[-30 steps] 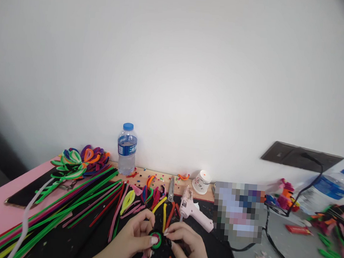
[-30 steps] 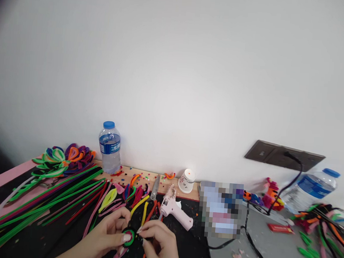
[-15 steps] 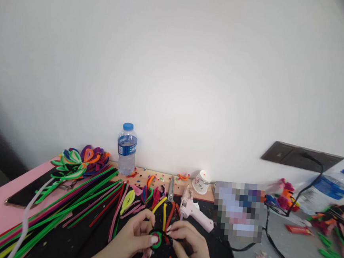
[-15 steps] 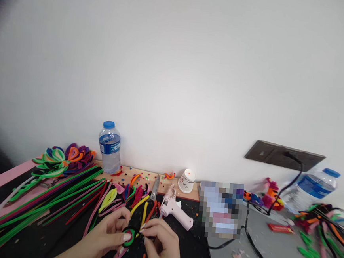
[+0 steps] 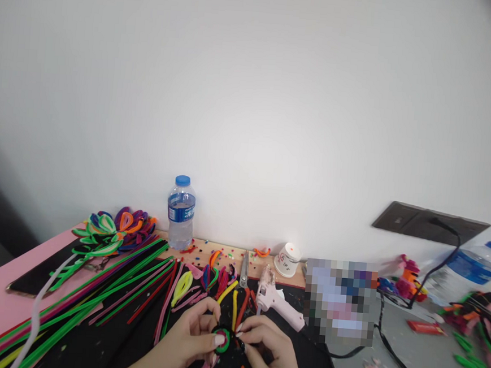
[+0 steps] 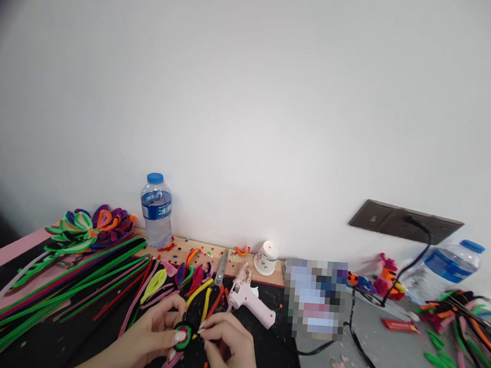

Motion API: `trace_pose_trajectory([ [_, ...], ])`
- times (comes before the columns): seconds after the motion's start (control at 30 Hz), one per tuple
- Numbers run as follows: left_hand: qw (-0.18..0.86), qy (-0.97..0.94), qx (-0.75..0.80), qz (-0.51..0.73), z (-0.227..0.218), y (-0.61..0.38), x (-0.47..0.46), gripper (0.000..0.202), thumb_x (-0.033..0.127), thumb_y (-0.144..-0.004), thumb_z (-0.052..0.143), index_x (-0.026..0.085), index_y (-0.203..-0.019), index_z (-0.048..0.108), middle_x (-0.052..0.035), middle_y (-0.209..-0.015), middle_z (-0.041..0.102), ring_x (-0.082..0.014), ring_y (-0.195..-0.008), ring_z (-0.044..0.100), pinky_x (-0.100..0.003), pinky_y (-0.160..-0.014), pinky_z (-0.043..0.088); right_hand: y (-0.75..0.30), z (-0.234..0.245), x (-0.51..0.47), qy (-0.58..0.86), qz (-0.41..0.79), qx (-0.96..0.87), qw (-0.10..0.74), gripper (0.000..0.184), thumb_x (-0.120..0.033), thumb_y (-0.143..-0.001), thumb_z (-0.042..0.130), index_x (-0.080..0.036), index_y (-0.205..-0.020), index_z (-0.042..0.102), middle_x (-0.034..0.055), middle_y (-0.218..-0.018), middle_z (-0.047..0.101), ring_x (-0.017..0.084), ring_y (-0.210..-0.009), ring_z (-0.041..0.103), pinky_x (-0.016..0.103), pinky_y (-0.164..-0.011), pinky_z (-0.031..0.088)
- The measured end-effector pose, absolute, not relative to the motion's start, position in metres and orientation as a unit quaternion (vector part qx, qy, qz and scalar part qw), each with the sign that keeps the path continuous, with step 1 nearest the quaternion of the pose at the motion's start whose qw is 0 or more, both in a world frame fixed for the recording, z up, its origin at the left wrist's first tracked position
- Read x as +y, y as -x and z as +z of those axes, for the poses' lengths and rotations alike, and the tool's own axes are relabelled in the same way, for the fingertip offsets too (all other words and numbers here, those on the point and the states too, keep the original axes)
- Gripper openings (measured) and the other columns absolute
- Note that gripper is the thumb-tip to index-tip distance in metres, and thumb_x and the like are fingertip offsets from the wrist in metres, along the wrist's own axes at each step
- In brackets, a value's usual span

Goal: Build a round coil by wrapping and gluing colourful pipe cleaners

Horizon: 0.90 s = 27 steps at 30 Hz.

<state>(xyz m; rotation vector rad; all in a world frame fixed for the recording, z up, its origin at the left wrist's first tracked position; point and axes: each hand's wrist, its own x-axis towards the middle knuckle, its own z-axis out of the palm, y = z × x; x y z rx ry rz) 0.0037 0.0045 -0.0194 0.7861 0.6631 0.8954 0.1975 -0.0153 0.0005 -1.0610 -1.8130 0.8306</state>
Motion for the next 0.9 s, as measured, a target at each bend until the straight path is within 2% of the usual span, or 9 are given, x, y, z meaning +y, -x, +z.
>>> trace_pose_trajectory([
  [0.13, 0.779, -0.364, 0.306, 0.408, -0.019, -0.002, 0.005, 0.035, 0.029, -0.065, 0.08, 0.019, -0.078, 0.049, 0.0069, -0.059, 0.055, -0.0063, -0.045, 0.053, -0.018, -0.045, 0.042, -0.196, 0.0, -0.016, 0.427, 0.327, -0.729, 0.423, 0.023, 0.001, -0.074, 0.054, -0.019, -0.074, 0.066, 0.0066, -0.087, 0.07, 0.018, -0.075, 0.068, 0.021, -0.056, 0.051],
  [0.47, 0.764, -0.389, 0.285, 0.428, -0.03, -0.006, 0.005, 0.038, 0.033, -0.065, 0.08, 0.021, -0.079, 0.046, 0.0066, -0.06, 0.055, -0.0065, -0.041, 0.052, -0.016, -0.037, 0.04, -0.197, 0.0, -0.015, 0.426, 0.32, -0.734, 0.422, 0.024, 0.001, -0.074, 0.054, -0.019, -0.075, 0.066, 0.0059, -0.086, 0.07, 0.017, -0.072, 0.067, 0.02, -0.054, 0.049],
  [0.63, 0.756, -0.401, 0.282, 0.434, -0.034, -0.005, 0.006, 0.04, 0.033, -0.066, 0.079, 0.022, -0.089, 0.048, 0.0068, -0.06, 0.054, -0.0075, -0.041, 0.052, -0.017, -0.037, 0.041, -0.196, 0.0, -0.014, 0.429, 0.322, -0.73, 0.424, 0.023, 0.001, -0.074, 0.054, -0.019, -0.075, 0.065, 0.0059, -0.086, 0.069, 0.017, -0.073, 0.068, 0.02, -0.054, 0.05],
  [0.9, 0.744, -0.418, 0.292, 0.432, -0.029, -0.005, 0.005, 0.032, 0.033, -0.068, 0.077, 0.02, -0.082, 0.052, 0.006, -0.061, 0.053, -0.0074, -0.044, 0.053, -0.017, -0.04, 0.039, -0.196, 0.001, -0.014, 0.43, 0.324, -0.73, 0.421, 0.024, 0.001, -0.073, 0.053, -0.019, -0.074, 0.066, 0.0064, -0.087, 0.07, 0.018, -0.075, 0.068, 0.02, -0.056, 0.051],
])
